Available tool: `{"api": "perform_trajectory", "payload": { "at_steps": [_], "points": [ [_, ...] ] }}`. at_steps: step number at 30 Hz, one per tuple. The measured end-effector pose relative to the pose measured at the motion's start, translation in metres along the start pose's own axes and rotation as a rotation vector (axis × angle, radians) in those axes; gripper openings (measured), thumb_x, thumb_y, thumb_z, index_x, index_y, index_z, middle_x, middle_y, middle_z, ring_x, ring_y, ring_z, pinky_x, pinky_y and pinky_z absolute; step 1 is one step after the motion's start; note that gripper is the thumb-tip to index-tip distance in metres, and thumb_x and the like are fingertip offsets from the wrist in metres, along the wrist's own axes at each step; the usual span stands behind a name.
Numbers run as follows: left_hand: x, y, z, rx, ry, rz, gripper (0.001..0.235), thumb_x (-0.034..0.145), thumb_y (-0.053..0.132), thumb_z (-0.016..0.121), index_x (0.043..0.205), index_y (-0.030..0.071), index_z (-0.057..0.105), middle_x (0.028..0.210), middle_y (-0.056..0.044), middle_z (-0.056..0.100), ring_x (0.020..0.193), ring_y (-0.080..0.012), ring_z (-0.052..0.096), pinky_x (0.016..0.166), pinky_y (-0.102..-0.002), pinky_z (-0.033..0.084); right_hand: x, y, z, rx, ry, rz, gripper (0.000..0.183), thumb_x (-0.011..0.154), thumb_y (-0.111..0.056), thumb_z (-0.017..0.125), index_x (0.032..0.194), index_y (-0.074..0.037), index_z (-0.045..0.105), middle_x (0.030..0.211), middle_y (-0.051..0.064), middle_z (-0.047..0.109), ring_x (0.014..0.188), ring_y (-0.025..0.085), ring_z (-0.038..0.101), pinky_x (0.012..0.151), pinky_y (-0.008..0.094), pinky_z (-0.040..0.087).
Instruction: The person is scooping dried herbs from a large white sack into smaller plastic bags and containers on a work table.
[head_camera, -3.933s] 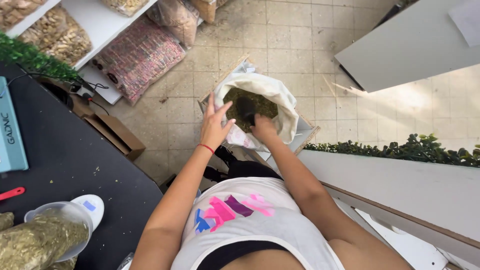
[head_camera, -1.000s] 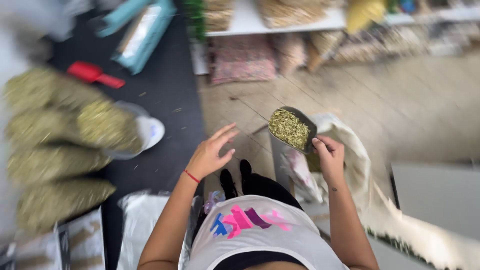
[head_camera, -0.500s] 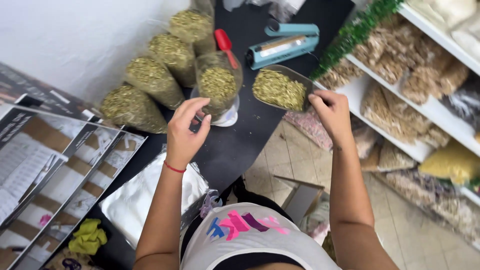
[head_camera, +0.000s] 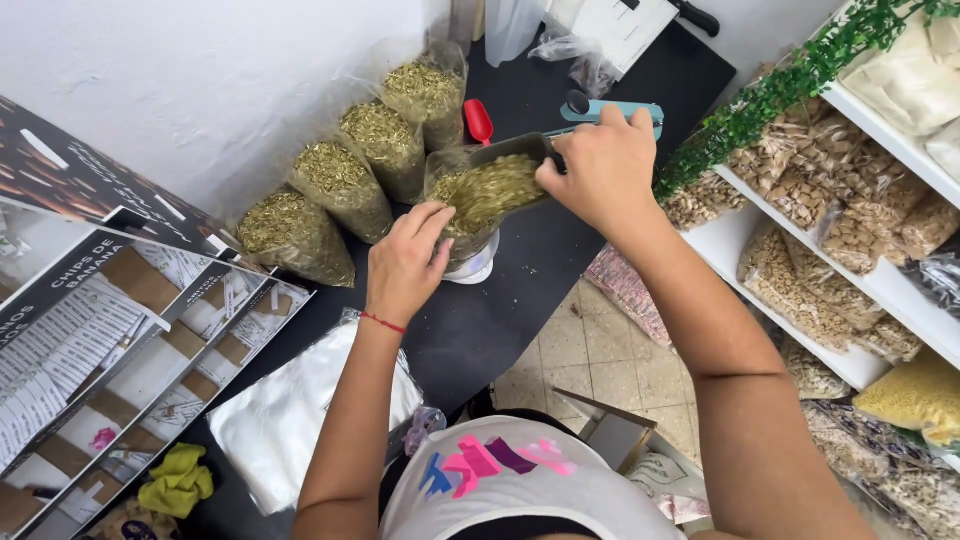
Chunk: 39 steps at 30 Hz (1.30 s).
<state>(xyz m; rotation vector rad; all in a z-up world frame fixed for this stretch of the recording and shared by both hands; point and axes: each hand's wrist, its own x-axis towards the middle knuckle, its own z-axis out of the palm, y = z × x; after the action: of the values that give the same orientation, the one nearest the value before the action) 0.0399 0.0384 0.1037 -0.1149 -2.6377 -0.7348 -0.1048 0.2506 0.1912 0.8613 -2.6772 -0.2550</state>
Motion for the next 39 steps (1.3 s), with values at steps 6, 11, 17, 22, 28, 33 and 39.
{"api": "perform_trajectory", "payload": {
  "at_steps": [6, 11, 17, 22, 28, 33, 39],
  "points": [
    [0.002, 0.0, 0.0, -0.013, -0.006, 0.019, 0.036, 0.089, 0.013, 0.062, 0.125, 0.011, 0.06, 0.125, -0.001, 0.059, 0.103, -0.0216, 0.061, 0.065, -0.039, 0.054, 0.004, -0.015, -0.024, -0.221, 0.397, -0.178, 0.023, 0.077, -0.027, 0.06, 0.055, -0.02, 0.06, 0.052, -0.005, 0.043, 0.068, 0.019, 0.04, 0.061, 0.035, 0.027],
    [0.004, 0.003, -0.001, -0.059, 0.003, 0.044, 0.035, 0.089, 0.01, 0.063, 0.123, 0.01, 0.06, 0.127, -0.002, 0.057, 0.106, -0.0228, 0.062, 0.069, -0.039, 0.054, -0.015, -0.014, -0.058, -0.229, 0.41, -0.126, 0.028, 0.081, -0.034, 0.066, 0.06, -0.017, 0.059, 0.06, -0.004, 0.052, 0.075, 0.021, 0.046, 0.066, 0.036, 0.032],
    [0.004, 0.007, -0.009, -0.111, 0.063, 0.116, 0.037, 0.091, 0.01, 0.065, 0.127, 0.008, 0.06, 0.135, -0.007, 0.054, 0.12, -0.0266, 0.058, 0.085, -0.039, 0.055, -0.092, 0.023, -0.071, -0.013, 0.289, 0.114, 0.029, 0.099, -0.039, 0.057, 0.095, -0.021, 0.08, 0.074, -0.008, 0.068, 0.078, 0.017, 0.048, 0.07, 0.035, 0.032],
    [-0.026, 0.042, 0.01, -0.25, 0.078, 0.244, 0.034, 0.087, 0.011, 0.069, 0.121, 0.011, 0.065, 0.126, -0.01, 0.059, 0.118, -0.0329, 0.058, 0.094, -0.043, 0.051, -0.25, 0.048, 0.015, 0.736, 0.224, 0.592, 0.018, 0.096, -0.023, 0.071, 0.102, -0.005, 0.073, 0.083, 0.014, 0.067, 0.087, 0.028, 0.06, 0.081, 0.04, 0.043],
    [-0.092, 0.116, 0.119, -0.561, -0.586, 0.408, 0.043, 0.086, 0.022, 0.067, 0.129, 0.02, 0.061, 0.126, -0.005, 0.061, 0.116, -0.0294, 0.061, 0.092, -0.042, 0.053, -0.468, -0.045, 0.082, 1.103, 0.301, 1.417, 0.015, 0.096, -0.022, 0.065, 0.089, -0.008, 0.068, 0.076, 0.005, 0.058, 0.081, 0.015, 0.054, 0.08, 0.032, 0.046],
    [-0.144, 0.186, 0.185, -0.674, -1.068, 0.567, 0.048, 0.086, 0.025, 0.065, 0.133, 0.018, 0.057, 0.131, -0.01, 0.059, 0.118, -0.0361, 0.06, 0.092, -0.046, 0.052, -0.585, -0.12, 0.038, 0.502, 0.129, 1.686, 0.018, 0.094, -0.027, 0.074, 0.097, -0.01, 0.074, 0.072, 0.017, 0.058, 0.071, 0.03, 0.058, 0.071, 0.039, 0.045],
    [-0.182, 0.256, 0.204, -0.756, -1.274, 0.702, 0.046, 0.086, 0.026, 0.067, 0.13, 0.014, 0.06, 0.149, -0.019, 0.042, 0.125, -0.0474, 0.052, 0.101, -0.053, 0.048, -0.649, -0.165, 0.012, 0.517, 0.465, 1.933, 0.013, 0.098, -0.02, 0.066, 0.088, -0.013, 0.067, 0.065, 0.005, 0.054, 0.064, 0.011, 0.039, 0.06, 0.026, 0.032]
  ]
}}
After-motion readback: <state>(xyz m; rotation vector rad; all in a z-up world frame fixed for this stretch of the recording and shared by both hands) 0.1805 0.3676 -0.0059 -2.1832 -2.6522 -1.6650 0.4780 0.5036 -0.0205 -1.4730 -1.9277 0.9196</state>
